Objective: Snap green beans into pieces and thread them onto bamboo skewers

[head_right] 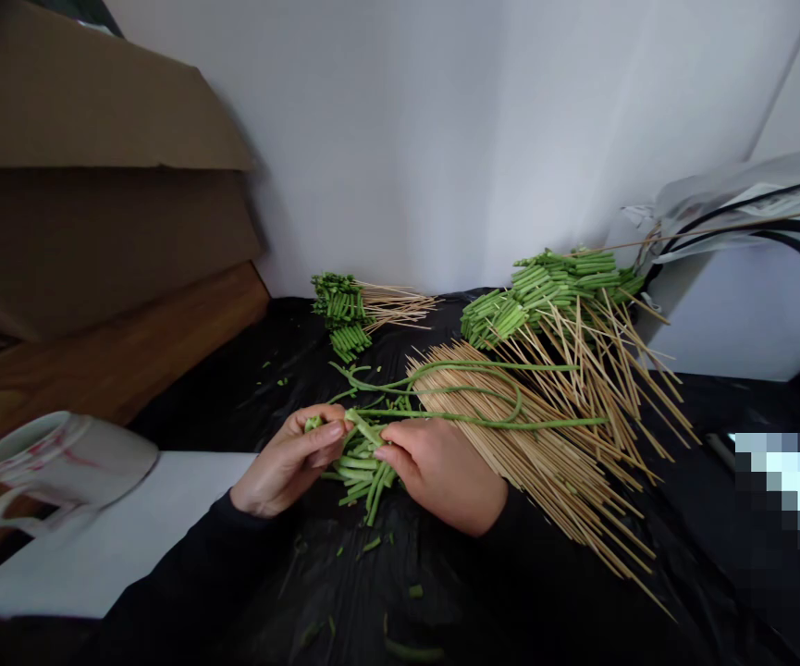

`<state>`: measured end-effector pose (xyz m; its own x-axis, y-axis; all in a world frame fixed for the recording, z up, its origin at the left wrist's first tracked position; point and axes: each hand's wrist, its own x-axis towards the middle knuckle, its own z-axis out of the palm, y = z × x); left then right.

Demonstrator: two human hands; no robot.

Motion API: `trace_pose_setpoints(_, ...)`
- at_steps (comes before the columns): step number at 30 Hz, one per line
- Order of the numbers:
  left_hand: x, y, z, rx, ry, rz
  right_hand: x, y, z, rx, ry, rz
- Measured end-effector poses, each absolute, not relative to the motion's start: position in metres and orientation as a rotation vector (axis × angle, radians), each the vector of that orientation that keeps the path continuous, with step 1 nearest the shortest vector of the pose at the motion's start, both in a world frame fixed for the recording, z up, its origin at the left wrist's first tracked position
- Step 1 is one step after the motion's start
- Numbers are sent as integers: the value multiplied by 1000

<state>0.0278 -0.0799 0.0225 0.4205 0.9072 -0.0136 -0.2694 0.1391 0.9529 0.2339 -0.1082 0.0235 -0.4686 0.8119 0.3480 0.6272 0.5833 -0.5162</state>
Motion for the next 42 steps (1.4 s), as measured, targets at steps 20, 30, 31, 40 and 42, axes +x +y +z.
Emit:
trace_pose_setpoints(20, 42, -90, 24, 1477, 889, 626, 229, -106, 28, -1069, -1532, 1050)
trace_pose_setpoints(30, 37, -91, 26, 1719, 660, 312, 238, -99, 29, -948, -1286, 1168)
trace_pose_setpoints(31, 37, -92, 26, 1722, 621, 263, 240, -98, 28, -930, -1245, 1182)
trace_pose_setpoints(40, 37, -92, 31, 1751, 656, 299, 245, -96, 27, -920, -1252, 1303)
trace_pose_setpoints(42, 38, -90, 31, 1734, 754, 436, 241, -100, 30, -969, -1337, 1296)
